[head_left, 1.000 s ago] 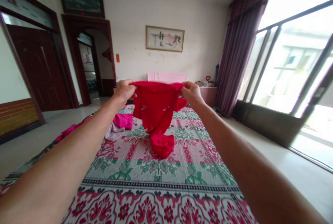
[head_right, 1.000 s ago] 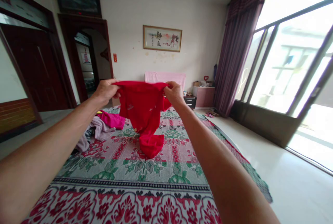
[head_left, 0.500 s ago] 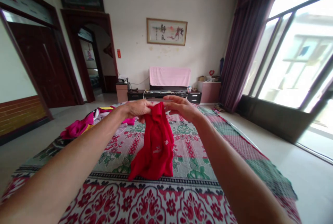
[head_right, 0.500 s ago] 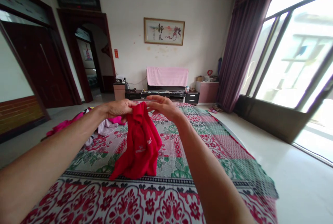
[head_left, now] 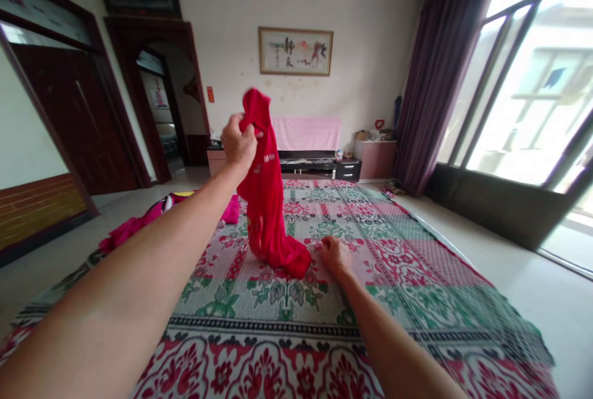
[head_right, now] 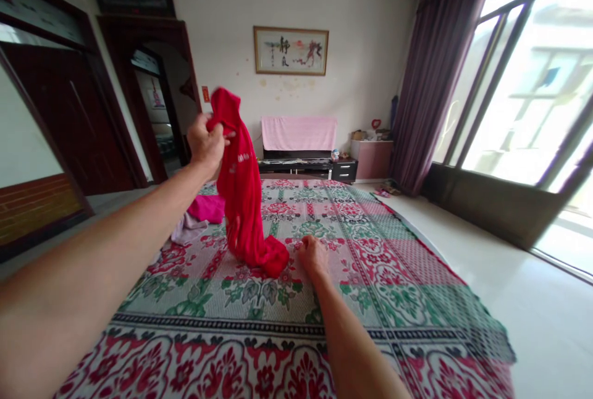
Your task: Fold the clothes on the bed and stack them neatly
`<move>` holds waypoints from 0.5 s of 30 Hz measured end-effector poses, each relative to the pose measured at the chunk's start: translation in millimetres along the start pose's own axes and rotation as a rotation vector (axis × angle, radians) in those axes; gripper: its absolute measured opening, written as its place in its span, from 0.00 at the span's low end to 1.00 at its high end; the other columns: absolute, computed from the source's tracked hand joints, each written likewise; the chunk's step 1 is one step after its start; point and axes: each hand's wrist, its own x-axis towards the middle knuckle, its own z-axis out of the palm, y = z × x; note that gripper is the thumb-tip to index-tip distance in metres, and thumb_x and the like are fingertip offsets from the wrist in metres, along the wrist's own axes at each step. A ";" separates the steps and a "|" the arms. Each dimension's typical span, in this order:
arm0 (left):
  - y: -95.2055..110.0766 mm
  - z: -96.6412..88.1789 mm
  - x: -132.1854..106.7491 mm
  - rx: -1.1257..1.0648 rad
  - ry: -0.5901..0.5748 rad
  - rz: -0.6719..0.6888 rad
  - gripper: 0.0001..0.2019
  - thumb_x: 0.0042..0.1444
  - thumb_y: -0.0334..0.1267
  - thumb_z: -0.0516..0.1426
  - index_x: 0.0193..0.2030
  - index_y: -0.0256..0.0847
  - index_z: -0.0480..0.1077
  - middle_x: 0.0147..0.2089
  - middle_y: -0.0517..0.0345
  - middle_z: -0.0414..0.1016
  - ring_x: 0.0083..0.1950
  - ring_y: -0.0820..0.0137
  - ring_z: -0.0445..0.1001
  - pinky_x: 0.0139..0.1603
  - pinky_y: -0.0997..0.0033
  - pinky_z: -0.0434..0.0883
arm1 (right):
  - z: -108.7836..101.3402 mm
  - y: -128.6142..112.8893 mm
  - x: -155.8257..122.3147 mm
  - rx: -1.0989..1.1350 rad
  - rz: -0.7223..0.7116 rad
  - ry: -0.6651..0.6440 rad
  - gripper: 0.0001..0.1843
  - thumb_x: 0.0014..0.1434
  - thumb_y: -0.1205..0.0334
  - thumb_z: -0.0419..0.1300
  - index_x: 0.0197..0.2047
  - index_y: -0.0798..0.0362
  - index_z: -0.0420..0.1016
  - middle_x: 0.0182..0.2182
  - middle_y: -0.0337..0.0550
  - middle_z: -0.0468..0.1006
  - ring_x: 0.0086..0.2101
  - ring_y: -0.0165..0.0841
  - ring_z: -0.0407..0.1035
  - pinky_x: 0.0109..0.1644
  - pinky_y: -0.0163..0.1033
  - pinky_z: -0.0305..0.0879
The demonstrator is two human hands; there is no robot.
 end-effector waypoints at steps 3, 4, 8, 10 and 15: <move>16.3 0.5 18.2 -0.061 0.092 0.045 0.17 0.54 0.35 0.50 0.49 0.37 0.69 0.35 0.53 0.78 0.31 0.73 0.77 0.27 0.80 0.69 | -2.0 -8.2 0.2 -0.033 0.056 -0.053 0.17 0.55 0.64 0.50 0.42 0.49 0.77 0.41 0.46 0.79 0.41 0.37 0.73 0.41 0.36 0.63; 16.9 -0.5 14.1 -0.044 0.058 0.028 0.17 0.53 0.34 0.51 0.49 0.36 0.70 0.35 0.52 0.78 0.30 0.72 0.77 0.26 0.79 0.69 | -2.1 -11.4 0.3 -0.044 0.083 -0.072 0.17 0.55 0.64 0.49 0.43 0.50 0.77 0.40 0.47 0.79 0.41 0.38 0.73 0.40 0.37 0.64; 0.1 -14.2 -30.7 0.177 -0.505 -0.175 0.16 0.47 0.31 0.53 0.44 0.35 0.72 0.26 0.53 0.76 0.25 0.68 0.75 0.21 0.76 0.66 | 4.1 -17.9 -3.9 -0.055 0.086 -0.027 0.18 0.56 0.64 0.49 0.44 0.50 0.77 0.42 0.48 0.79 0.43 0.39 0.72 0.43 0.38 0.64; -11.1 -27.7 -50.4 0.318 -1.038 -0.343 0.15 0.43 0.30 0.56 0.40 0.36 0.74 0.22 0.55 0.75 0.22 0.67 0.74 0.20 0.75 0.65 | 8.6 -16.2 -6.9 -0.024 0.063 0.028 0.18 0.57 0.64 0.48 0.43 0.49 0.77 0.42 0.47 0.79 0.44 0.38 0.71 0.45 0.37 0.63; -32.7 -59.4 -56.1 -0.086 -1.218 -0.416 0.12 0.43 0.38 0.61 0.36 0.38 0.73 0.27 0.53 0.77 0.25 0.69 0.75 0.24 0.74 0.70 | 12.4 -10.4 -8.7 0.052 0.129 0.041 0.19 0.56 0.63 0.48 0.43 0.47 0.78 0.41 0.45 0.79 0.42 0.37 0.72 0.43 0.36 0.63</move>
